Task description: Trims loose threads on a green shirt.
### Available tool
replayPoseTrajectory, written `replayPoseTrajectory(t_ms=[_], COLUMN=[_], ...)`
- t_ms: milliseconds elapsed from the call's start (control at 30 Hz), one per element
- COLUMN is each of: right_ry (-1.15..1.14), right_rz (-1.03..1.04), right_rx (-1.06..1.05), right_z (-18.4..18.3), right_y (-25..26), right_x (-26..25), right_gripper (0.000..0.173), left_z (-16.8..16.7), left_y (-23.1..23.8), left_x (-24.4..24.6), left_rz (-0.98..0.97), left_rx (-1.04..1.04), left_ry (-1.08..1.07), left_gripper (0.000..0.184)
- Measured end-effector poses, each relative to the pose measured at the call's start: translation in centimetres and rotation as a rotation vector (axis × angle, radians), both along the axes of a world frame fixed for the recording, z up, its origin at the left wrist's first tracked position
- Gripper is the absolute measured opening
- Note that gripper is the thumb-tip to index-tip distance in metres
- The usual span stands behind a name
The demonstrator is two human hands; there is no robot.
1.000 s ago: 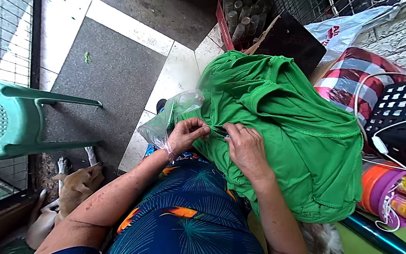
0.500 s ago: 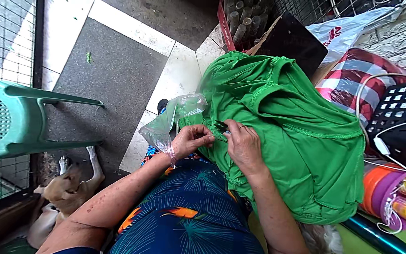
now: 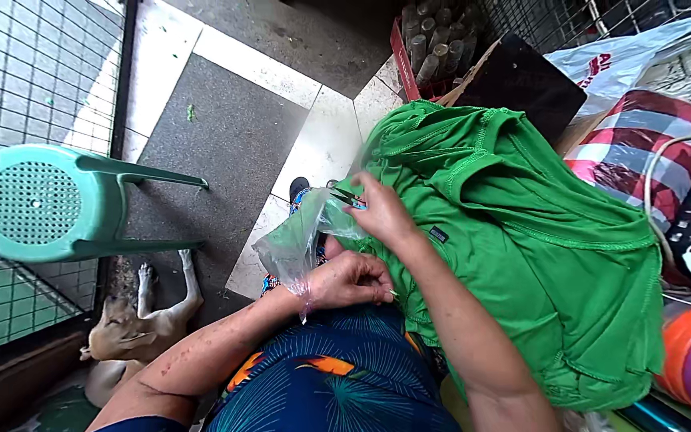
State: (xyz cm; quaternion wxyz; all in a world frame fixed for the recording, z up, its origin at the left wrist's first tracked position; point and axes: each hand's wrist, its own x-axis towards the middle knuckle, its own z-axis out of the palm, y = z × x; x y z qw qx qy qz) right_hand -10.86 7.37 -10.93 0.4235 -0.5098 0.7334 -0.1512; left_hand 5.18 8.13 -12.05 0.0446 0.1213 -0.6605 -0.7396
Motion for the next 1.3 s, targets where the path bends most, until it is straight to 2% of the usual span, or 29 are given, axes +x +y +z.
replayPoseTrajectory(t_ms=[33,67,167,267,367,467,500,600,700,800,900,967,1067,1100,1233,1300], right_ry=[0.016,0.014,-0.051,-0.072,-0.096,-0.122,-0.113,0.015,0.113,0.199,0.269,0.258,0.199,0.161,0.12,0.096], right_rz=[0.005,-0.017,-0.075,-0.067,-0.09,-0.137,-0.169,-0.243,-0.074,0.082,0.084,0.046,-0.006,-0.031,-0.237,-0.338], right_rx=[0.023,0.003,-0.144,-0.256,-0.306,-0.311,-0.325,-0.34,-0.241,-0.097,-0.061,-0.091,-0.161,-0.177,-0.158,-0.131], right_z=[-0.5,-0.7,0.1,1.1,0.9,1.6,2.2,3.9,4.5,2.5,1.6,1.5,2.3,3.0,4.5,3.6], right_y=[0.0,0.2,1.6,2.4,2.8,2.9,3.1,4.4,6.7,8.0,8.3,8.3,8.7,8.9,10.3,10.7], right_x=[0.4,0.5,0.0,-0.6,-1.3,-2.9,-3.7,-5.9,-6.6,-6.3,-5.8,-5.8,-6.4,-6.7,-8.9,-9.9], right_gripper=[0.034,0.028,0.018,0.015,0.016,0.035,0.035,0.021,0.012,0.026,0.016,0.012,0.011,0.013,0.013,0.012], left_z=[-0.1,-0.3,-2.5,-3.6,-3.2,-3.3,-3.3,-3.6,-3.7,-3.5,-3.9,-4.3,-4.7,-4.5,-2.9,-2.9], left_y=[-0.4,-1.0,-3.3,-4.7,-5.3,-6.2,-6.3,-6.8,-6.4,-5.1,-3.5,-2.8,-3.0,-3.3,-4.5,-4.8], left_x=[0.6,1.2,3.1,4.2,4.6,5.0,5.1,5.3,4.2,1.8,-1.4,-3.3,-5.5,-5.9,-6.1,-5.8], left_rz=[0.086,0.18,0.375,0.358,0.337,0.338,0.34,0.362,0.419,0.42,0.384,0.356,0.345,0.358,0.552,0.598], left_rx=[-0.099,-0.227,-0.683,-0.813,-0.876,-0.816,-0.777,-0.716,-0.626,-0.507,-0.567,-0.635,-0.66,-0.587,-0.059,0.02], left_ry=[-0.028,-0.073,-0.285,-0.582,-0.55,-0.539,-0.539,-0.4,-0.277,-0.217,-0.145,-0.116,0.001,0.046,0.104,0.07], left_gripper=[0.021,0.02,0.014,0.022,0.021,0.017,0.02,0.027,0.025,0.018,0.018,0.026,0.016,0.014,0.015,0.013])
